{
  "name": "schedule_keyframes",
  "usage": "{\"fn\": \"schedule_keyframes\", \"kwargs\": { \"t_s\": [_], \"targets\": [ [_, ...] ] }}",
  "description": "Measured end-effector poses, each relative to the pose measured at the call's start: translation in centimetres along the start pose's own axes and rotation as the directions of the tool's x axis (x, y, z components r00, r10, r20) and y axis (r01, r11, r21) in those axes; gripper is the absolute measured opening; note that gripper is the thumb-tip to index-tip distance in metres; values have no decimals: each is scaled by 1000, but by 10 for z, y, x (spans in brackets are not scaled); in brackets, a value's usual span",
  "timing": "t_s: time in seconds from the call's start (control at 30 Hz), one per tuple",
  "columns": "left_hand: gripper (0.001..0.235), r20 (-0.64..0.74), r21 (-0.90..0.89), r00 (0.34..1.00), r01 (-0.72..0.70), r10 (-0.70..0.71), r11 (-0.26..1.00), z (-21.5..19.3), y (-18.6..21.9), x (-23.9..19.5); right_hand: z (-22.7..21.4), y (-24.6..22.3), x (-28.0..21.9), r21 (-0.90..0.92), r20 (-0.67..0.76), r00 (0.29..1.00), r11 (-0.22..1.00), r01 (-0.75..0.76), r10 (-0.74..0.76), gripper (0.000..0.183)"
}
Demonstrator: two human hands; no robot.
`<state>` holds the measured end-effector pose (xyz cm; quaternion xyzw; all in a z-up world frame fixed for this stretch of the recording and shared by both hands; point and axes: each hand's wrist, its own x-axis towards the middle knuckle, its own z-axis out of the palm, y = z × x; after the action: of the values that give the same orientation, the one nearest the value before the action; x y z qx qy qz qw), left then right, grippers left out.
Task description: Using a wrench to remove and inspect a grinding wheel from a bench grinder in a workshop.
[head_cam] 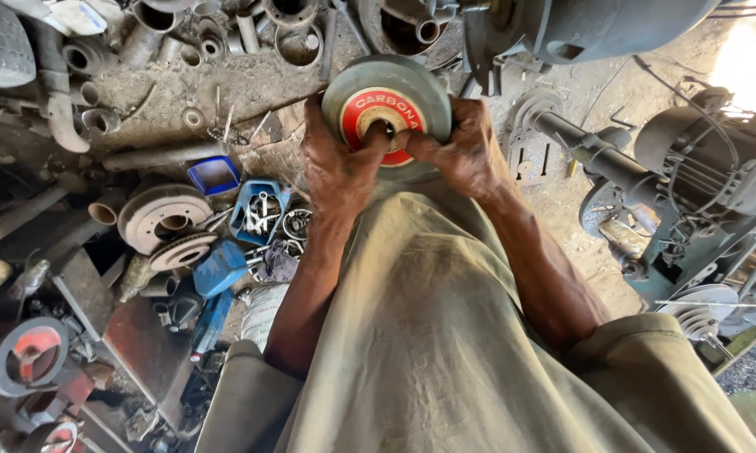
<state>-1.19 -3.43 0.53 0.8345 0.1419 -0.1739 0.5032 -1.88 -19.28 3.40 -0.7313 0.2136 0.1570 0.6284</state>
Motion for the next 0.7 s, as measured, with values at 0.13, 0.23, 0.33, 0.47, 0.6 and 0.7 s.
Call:
{"fn": "schedule_keyframes", "kwargs": {
  "t_s": [0.13, 0.23, 0.33, 0.47, 0.6, 0.7],
  "targets": [
    [70, 40, -122, 988, -143, 149, 982, -2, -21, 7, 11, 7, -2, 34, -20, 1000, 999, 16, -15, 40],
    [54, 131, -257, 930, -304, 345, 917, -8, 0, -6, 14, 1, -4, -8, -65, 993, 995, 95, -95, 52],
    [82, 242, -478, 916, -174, 319, 861, -13, 21, -25, 22, -8, -19, -125, -27, 991, 984, 125, -130, 74],
    [65, 123, -632, 970, -88, 212, 770, -24, 28, -11, 2, -37, -33, -129, 221, 937, 945, 302, -269, 55],
    [38, 55, -610, 989, -73, 134, 789, -33, 18, -6, -7, -35, -33, -23, -159, 934, 947, 320, -320, 50],
    [45, 43, -541, 983, -127, 178, 831, -43, 32, -7, -22, -48, -21, -169, -196, 960, 971, 168, -201, 65]
  ]
}}
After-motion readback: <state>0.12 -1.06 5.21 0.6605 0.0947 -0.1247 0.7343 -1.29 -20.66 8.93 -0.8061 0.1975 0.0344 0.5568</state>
